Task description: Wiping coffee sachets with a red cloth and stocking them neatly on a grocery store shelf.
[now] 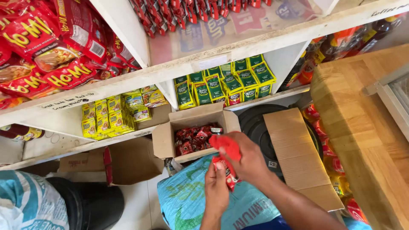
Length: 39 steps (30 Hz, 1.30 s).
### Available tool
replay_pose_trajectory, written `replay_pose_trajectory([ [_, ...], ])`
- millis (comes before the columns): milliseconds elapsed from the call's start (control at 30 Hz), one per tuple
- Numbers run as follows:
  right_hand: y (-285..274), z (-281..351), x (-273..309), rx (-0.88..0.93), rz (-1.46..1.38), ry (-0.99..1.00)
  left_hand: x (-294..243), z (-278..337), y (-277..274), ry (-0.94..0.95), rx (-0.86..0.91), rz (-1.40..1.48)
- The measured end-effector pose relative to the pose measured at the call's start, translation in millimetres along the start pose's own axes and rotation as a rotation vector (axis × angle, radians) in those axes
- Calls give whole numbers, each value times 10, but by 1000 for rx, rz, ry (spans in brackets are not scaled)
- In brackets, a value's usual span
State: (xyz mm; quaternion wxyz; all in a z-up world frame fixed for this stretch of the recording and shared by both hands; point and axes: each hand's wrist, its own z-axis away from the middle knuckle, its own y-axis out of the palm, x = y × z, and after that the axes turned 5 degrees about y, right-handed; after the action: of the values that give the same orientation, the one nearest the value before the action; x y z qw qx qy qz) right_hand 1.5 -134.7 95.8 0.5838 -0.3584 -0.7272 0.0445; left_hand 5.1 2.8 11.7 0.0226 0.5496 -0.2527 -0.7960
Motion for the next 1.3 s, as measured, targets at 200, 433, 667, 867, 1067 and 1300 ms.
replay_pose_trajectory([
  [200,-178,4,-92,127,-216,101,-292,-50,21,36,155,-354],
  [433,-112,-184,-197,263,-5,219,-568,-12,64,-168,399,-433],
  [667,-109,-106,-204,211,-234,224,-478,-89,-73,-184,426,-264],
  [867,-73,-49,-160,244,-51,182,-477,-35,-16,-241,475,-610],
  [1067,-178,51,-47,-149,-308,287,-177,-124,-41,-316,150,291],
  [1300,205,534,-115,340,190,-284,-253,-454,-38,-184,-52,691],
])
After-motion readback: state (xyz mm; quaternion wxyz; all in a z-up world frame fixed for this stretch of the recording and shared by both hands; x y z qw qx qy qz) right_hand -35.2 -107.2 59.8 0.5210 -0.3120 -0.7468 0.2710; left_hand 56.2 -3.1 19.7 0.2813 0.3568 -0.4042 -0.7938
